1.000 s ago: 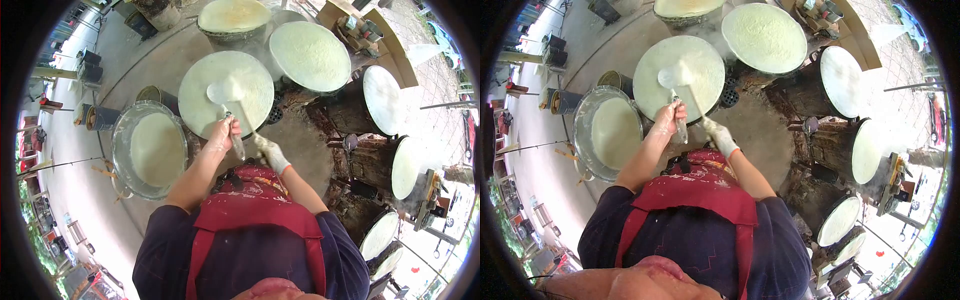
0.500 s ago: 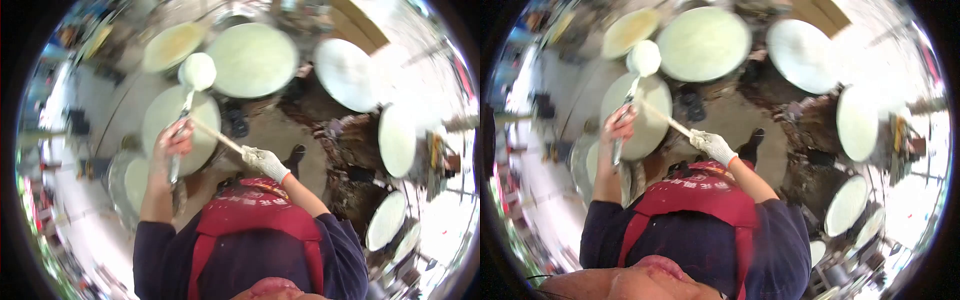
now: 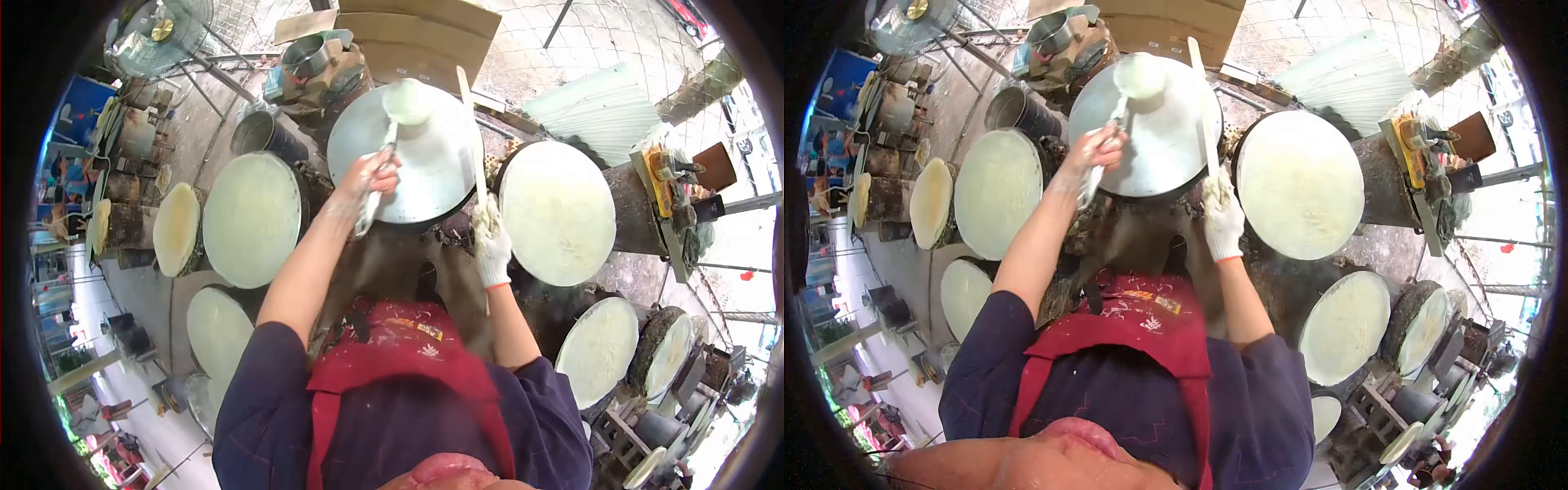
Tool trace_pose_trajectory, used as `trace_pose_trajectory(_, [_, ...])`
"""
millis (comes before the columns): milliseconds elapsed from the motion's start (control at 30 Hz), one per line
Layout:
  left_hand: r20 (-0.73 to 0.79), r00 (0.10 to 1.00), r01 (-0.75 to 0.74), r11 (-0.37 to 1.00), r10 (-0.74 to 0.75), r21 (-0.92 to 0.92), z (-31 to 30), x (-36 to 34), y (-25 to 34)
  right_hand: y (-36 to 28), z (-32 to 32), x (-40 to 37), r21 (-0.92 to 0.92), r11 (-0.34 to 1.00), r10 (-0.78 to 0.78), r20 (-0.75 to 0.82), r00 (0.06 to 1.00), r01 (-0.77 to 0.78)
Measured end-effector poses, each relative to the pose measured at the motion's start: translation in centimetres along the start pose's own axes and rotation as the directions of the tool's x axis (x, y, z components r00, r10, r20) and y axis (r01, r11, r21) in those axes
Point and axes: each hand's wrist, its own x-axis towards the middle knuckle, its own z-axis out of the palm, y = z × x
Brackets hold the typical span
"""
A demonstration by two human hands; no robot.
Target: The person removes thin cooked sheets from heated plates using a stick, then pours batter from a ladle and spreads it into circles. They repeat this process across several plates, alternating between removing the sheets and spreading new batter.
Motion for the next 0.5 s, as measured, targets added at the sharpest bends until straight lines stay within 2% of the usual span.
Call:
trace_pose_trajectory(33, [-0.007, 1.000, 0.010, 1.000, -0.010, 0.024, 0.1, 3.0, -1.1, -0.8, 2.2, 0.5, -0.417, 0.900, -0.130, 0.017, 0.991, 0.126])
trace_pose_trajectory(67, [-0.037, 0.999, 0.011, 0.999, -0.012, -0.032, 0.6, 5.4, -2.2, -0.5, 2.5, 1.6, -0.688, 0.724, -0.085, -0.034, 0.996, 0.039])
trace_pose_trajectory(100, [-0.064, 0.998, 0.008, 0.996, -0.013, -0.085, 0.9, 7.6, -3.1, -0.3, 2.8, 2.7, -0.904, 0.423, -0.039, -0.084, 0.996, -0.060])
trace_pose_trajectory(133, [-0.115, 0.993, 0.005, 0.989, -0.022, -0.151, 1.0, 9.3, -4.1, 0.0, 3.2, 3.9, -0.985, 0.107, 0.007, -0.134, 0.991, -0.134])
trace_pose_trajectory(167, [-0.193, 0.981, -0.033, 0.999, 0.028, -0.023, 0.7, 10.5, -5.0, 0.9, 3.0, 4.4, -0.972, -0.130, 0.041, -0.201, 0.979, -0.194])
trace_pose_trajectory(200, [-0.260, 0.962, -0.059, 0.993, 0.085, 0.106, 0.5, 11.3, -5.6, 2.4, 1.3, 4.5, -0.975, -0.114, 0.017, -0.196, 0.981, -0.193])
trace_pose_trajectory(300, [-0.378, 0.893, -0.074, 0.907, 0.246, 0.414, -1.5, 11.6, -6.0, 1.3, 0.5, 3.8, -0.986, 0.005, -0.035, -0.166, 0.985, -0.166])
trace_pose_trajectory(367, [-0.417, 0.840, -0.040, 0.807, 0.347, 0.590, -3.0, 9.8, -4.7, 7.0, -3.1, 5.1, -0.860, 0.510, -0.162, -0.113, 0.980, -0.015])
trace_pose_trajectory(433, [-0.370, 0.721, -0.096, 0.613, 0.586, 0.784, -6.7, 9.3, -4.3, 8.7, -0.4, 5.3, -0.666, 0.742, -0.185, -0.092, 0.978, 0.078])
trace_pose_trajectory(467, [-0.352, 0.712, -0.134, 0.610, 0.607, 0.781, -8.5, 8.8, -3.6, 9.4, 1.5, 5.5, -0.364, 0.930, -0.016, -0.142, 0.990, -0.037])
trace_pose_trajectory(500, [-0.339, 0.701, -0.169, 0.608, 0.628, 0.776, -9.3, 7.6, -2.6, 8.1, 3.5, 5.8, -0.366, 0.905, 0.153, -0.194, 0.969, -0.216])
